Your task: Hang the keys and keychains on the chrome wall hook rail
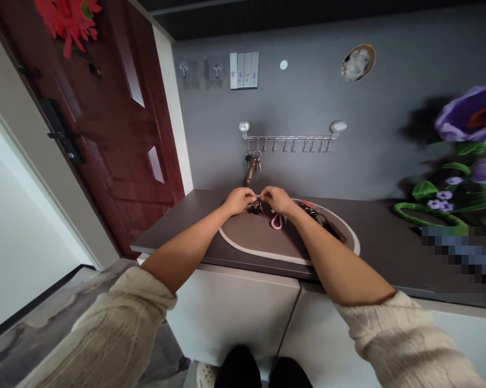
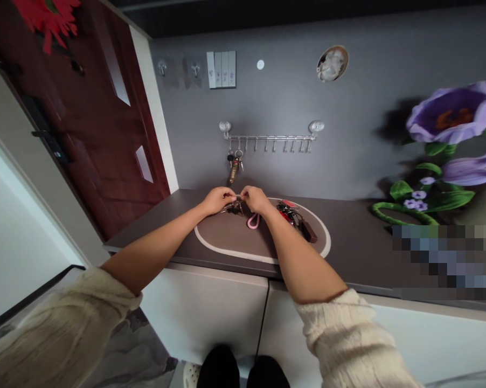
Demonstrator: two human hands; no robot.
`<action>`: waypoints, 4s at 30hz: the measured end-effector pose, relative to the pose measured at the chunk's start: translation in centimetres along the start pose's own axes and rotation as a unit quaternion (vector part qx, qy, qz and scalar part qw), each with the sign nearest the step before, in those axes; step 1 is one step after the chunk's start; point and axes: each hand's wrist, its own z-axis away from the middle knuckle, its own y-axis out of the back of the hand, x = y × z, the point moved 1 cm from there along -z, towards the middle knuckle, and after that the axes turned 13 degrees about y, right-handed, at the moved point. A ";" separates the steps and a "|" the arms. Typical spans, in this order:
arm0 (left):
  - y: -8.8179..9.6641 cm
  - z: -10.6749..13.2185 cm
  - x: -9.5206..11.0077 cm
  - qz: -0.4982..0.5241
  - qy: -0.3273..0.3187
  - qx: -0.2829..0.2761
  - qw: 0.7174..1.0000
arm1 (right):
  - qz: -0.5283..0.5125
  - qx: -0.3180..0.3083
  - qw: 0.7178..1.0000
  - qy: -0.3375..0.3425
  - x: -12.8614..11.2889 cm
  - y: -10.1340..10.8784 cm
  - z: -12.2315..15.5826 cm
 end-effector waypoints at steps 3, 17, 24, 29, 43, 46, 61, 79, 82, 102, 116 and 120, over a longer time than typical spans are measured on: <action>0.1 0.0 0.2 0.021 0.009 0.007 1.000 | -0.048 0.021 0.999 0.012 -0.3 0.1 0.0; 0.0 -0.2 0.3 0.241 0.069 0.004 0.968 | -0.295 0.117 0.948 -0.022 -0.1 -0.2 -0.3; 0.1 -0.1 0.6 0.327 0.078 0.003 0.942 | -0.419 0.117 0.899 -0.058 -0.6 -0.1 0.1; 0.0 -0.1 0.7 0.352 0.090 0.008 0.931 | -0.434 0.117 0.892 -0.053 -0.9 0.1 0.3; 0.2 0.2 1.3 0.321 0.067 0.047 0.944 | -0.441 0.169 0.881 -0.034 -0.6 -0.2 0.1; 0.2 0.1 1.0 0.300 0.066 0.066 0.949 | -0.464 0.182 0.866 -0.037 -0.8 0.1 0.0; -0.2 -0.2 -0.1 0.251 0.093 0.086 0.960 | -0.506 0.279 0.809 -0.108 -1.3 4.3 -3.2; -0.1 -0.8 -0.6 0.241 0.096 0.099 0.961 | -0.482 0.350 0.770 -0.230 -0.4 4.2 -9.6; 0.0 -0.8 -0.5 0.243 0.094 0.102 0.960 | -0.483 0.356 0.766 -0.231 -0.2 3.9 -10.0; 0.0 -0.9 -1.0 0.239 0.098 0.103 0.961 | -0.455 0.337 0.789 -0.238 1.1 3.2 -8.6; 0.0 -0.9 -1.1 0.219 0.081 0.081 0.969 | -0.470 0.283 0.807 -0.217 0.9 3.9 -7.3; 0.3 -0.6 -1.0 0.211 0.090 0.075 0.970 | -0.444 0.278 0.818 -0.238 1.1 3.9 -6.6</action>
